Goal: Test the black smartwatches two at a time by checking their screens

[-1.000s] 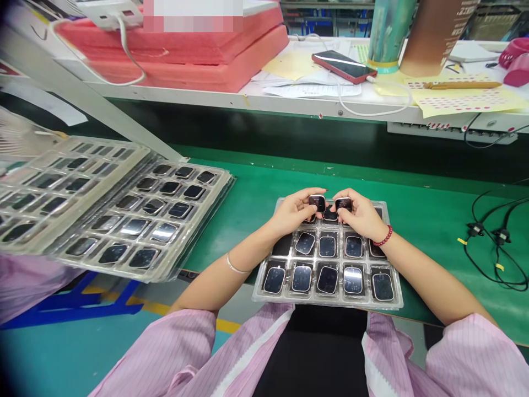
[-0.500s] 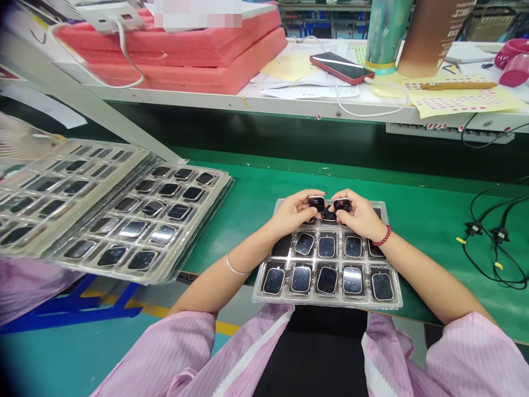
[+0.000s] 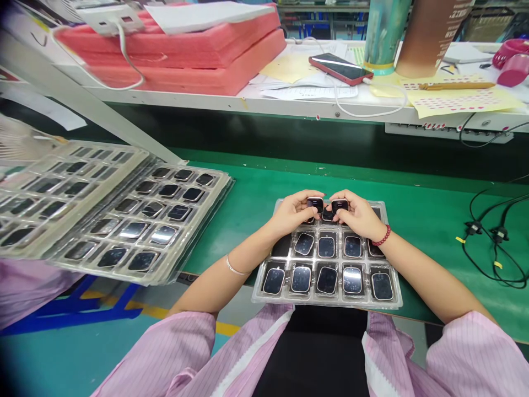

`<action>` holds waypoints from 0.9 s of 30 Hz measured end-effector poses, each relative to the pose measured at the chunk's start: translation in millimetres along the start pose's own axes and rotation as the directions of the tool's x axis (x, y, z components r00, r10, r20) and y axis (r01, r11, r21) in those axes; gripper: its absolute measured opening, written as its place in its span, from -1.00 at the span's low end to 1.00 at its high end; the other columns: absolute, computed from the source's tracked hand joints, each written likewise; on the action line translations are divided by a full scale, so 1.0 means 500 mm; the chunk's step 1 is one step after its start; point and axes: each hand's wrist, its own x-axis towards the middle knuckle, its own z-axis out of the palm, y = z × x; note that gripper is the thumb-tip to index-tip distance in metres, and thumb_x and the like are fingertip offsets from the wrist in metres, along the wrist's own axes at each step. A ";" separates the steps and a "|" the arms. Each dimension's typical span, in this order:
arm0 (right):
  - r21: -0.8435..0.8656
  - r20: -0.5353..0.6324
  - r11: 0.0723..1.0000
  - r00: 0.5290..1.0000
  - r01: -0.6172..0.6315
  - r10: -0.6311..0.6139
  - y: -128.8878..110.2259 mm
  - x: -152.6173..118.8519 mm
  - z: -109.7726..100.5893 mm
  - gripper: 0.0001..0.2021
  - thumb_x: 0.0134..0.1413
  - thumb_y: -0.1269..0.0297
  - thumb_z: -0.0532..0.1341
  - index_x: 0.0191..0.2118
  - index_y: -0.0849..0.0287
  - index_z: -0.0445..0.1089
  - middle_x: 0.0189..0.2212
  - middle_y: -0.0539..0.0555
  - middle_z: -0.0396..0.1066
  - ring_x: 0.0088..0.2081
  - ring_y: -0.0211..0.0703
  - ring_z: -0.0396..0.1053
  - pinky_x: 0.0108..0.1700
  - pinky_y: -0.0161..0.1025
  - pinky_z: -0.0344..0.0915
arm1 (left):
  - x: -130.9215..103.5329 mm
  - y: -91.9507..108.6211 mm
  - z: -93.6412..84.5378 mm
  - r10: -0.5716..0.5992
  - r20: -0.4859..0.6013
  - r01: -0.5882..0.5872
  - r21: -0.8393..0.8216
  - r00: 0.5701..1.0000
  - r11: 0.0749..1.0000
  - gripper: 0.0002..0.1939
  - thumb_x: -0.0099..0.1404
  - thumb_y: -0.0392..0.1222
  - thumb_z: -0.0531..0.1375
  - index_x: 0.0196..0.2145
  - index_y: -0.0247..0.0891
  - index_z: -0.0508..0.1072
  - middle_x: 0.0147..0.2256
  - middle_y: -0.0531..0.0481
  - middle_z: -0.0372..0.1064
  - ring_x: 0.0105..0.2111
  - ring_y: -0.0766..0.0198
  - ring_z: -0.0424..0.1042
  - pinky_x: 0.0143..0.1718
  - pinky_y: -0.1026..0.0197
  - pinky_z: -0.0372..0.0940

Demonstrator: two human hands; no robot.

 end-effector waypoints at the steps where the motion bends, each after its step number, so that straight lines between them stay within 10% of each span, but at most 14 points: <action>1: 0.004 0.000 1.000 1.000 -0.010 0.010 0.000 0.000 -0.001 -0.78 0.12 0.32 0.25 -0.09 0.14 0.37 -0.23 0.10 0.56 -0.41 -0.22 0.51 -0.38 -0.24 0.48 | 0.000 0.000 -0.001 -0.002 -0.006 0.002 0.003 1.000 1.000 -0.65 0.18 -0.21 0.28 -0.07 -0.31 0.48 -0.21 -0.07 0.51 -0.45 0.37 0.49 -0.32 0.27 0.40; 27: -0.043 0.015 0.998 0.999 0.046 -0.046 0.002 -0.002 0.000 -0.73 0.02 0.40 0.25 -0.11 0.13 0.36 -0.30 0.05 0.54 -0.41 -0.21 0.47 -0.35 -0.22 0.43 | 0.001 -0.010 -0.002 0.006 0.031 -0.005 -0.012 1.000 1.000 -0.55 0.17 -0.29 0.22 0.05 -0.27 0.44 -0.18 -0.06 0.51 -0.38 0.35 0.51 -0.33 0.29 0.34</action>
